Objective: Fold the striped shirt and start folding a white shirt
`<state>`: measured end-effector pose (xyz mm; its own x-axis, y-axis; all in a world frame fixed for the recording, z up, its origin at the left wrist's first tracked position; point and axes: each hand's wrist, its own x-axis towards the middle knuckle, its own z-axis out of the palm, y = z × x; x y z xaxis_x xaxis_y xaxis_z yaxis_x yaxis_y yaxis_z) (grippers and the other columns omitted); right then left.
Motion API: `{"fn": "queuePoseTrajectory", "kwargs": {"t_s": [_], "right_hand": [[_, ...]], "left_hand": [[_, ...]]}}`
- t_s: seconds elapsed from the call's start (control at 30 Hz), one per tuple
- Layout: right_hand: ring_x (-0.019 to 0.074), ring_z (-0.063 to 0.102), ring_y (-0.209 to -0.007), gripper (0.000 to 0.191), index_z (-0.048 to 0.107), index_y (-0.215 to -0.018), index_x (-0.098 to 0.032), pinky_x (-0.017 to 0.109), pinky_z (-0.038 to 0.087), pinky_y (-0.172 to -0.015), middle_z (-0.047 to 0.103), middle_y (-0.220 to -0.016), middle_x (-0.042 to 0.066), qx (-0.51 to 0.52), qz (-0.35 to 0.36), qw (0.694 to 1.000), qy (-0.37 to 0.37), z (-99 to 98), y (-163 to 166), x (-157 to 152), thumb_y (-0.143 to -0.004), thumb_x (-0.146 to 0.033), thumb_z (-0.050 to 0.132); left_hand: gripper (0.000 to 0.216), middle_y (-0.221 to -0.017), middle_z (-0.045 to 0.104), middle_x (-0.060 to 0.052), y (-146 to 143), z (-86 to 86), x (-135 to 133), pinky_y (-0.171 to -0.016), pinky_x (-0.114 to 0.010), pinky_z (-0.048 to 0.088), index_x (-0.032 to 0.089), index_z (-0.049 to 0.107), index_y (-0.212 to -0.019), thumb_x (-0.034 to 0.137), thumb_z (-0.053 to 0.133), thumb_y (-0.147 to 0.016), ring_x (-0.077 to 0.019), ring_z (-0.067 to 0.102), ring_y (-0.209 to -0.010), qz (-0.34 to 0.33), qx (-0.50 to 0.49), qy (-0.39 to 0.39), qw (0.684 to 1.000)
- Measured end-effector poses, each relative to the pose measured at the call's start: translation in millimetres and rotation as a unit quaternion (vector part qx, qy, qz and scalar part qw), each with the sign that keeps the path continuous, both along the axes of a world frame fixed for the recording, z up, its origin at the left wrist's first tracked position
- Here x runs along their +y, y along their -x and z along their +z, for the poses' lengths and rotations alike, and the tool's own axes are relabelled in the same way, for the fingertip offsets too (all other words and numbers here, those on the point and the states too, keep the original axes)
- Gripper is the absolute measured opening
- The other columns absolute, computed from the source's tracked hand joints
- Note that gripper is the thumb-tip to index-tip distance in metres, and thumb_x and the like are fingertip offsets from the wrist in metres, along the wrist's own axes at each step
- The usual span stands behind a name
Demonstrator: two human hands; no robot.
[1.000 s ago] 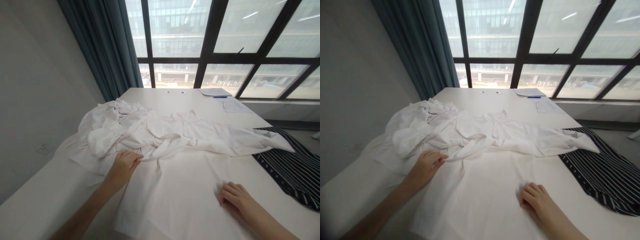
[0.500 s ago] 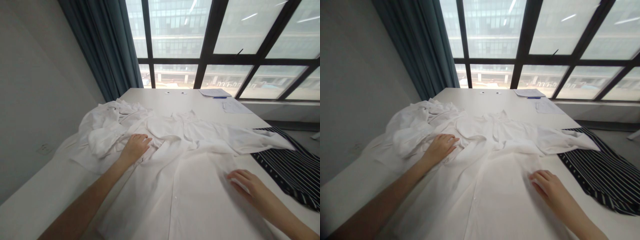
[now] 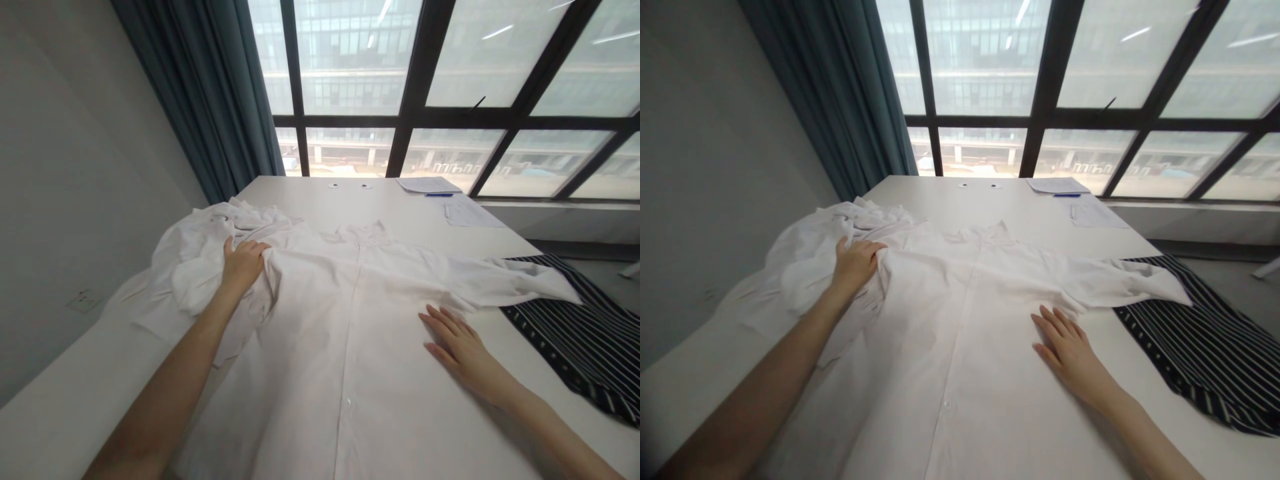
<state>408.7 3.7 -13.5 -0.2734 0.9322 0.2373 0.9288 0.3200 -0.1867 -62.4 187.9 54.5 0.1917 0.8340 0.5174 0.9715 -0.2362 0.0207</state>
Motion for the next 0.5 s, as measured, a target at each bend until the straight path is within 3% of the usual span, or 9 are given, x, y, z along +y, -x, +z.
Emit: {"fn": "queuePoseTrajectory", "kwargs": {"t_s": [0.1,0.17,0.27,0.37,0.5], "right_hand": [[0.0271,0.065,-0.105,0.042,0.071,-0.103,-0.021,0.041,0.052,-0.088,0.072,-0.111,0.009,0.048,-0.019,0.998,0.029,23.1,-5,2,-0.096,-0.048,0.039],[0.0236,0.069,-0.079,0.044,0.072,-0.086,-0.022,0.036,0.054,-0.073,0.075,-0.087,0.006,0.078,-0.068,0.995,0.006,41.0,-9,10,-0.096,-0.047,0.037],[0.0225,0.069,-0.071,0.039,0.071,-0.087,-0.023,0.034,0.053,-0.069,0.075,-0.084,0.005,0.104,-0.115,0.985,-0.077,58.8,-12,31,-0.094,-0.047,0.041],[0.0224,0.070,-0.076,0.033,0.070,-0.096,-0.022,0.034,0.053,-0.074,0.075,-0.096,0.007,0.125,-0.099,0.983,-0.090,63.2,-8,62,-0.092,-0.040,0.042],[0.0227,0.069,-0.095,0.031,0.069,-0.105,-0.022,0.034,0.053,-0.085,0.073,-0.108,0.006,0.136,-0.039,0.990,0.002,58.1,13,102,-0.090,-0.026,0.042]], "left_hand": [[0.041,-0.105,0.073,-0.006,6,0.4,10,-0.108,-0.047,0.034,0.021,0.075,-0.096,0.014,0.041,-0.074,-0.0259,0.063,-0.105,-0.017,-0.167,0.079,0.983],[0.046,-0.101,0.074,-0.005,8,6.1,18,-0.095,-0.036,0.048,0.017,0.075,-0.097,0.013,0.036,-0.072,-0.0222,0.067,-0.097,-0.009,-0.274,0.108,0.956],[0.045,-0.101,0.074,-0.008,6,18.0,32,-0.090,-0.034,0.050,0.013,0.073,-0.100,0.016,0.035,-0.076,-0.0220,0.067,-0.095,0.033,-0.313,0.088,0.945],[0.038,-0.111,0.071,-0.012,-7,24.7,47,-0.099,-0.044,0.041,0.017,0.069,-0.110,0.027,0.046,-0.082,-0.0285,0.062,-0.108,0.071,-0.196,0.096,0.973],[0.041,-0.114,0.069,-0.016,-31,23.7,62,-0.103,-0.058,0.026,0.017,0.066,-0.114,0.040,0.060,-0.080,-0.0368,0.056,-0.114,0.082,0.057,0.166,0.981]]}}
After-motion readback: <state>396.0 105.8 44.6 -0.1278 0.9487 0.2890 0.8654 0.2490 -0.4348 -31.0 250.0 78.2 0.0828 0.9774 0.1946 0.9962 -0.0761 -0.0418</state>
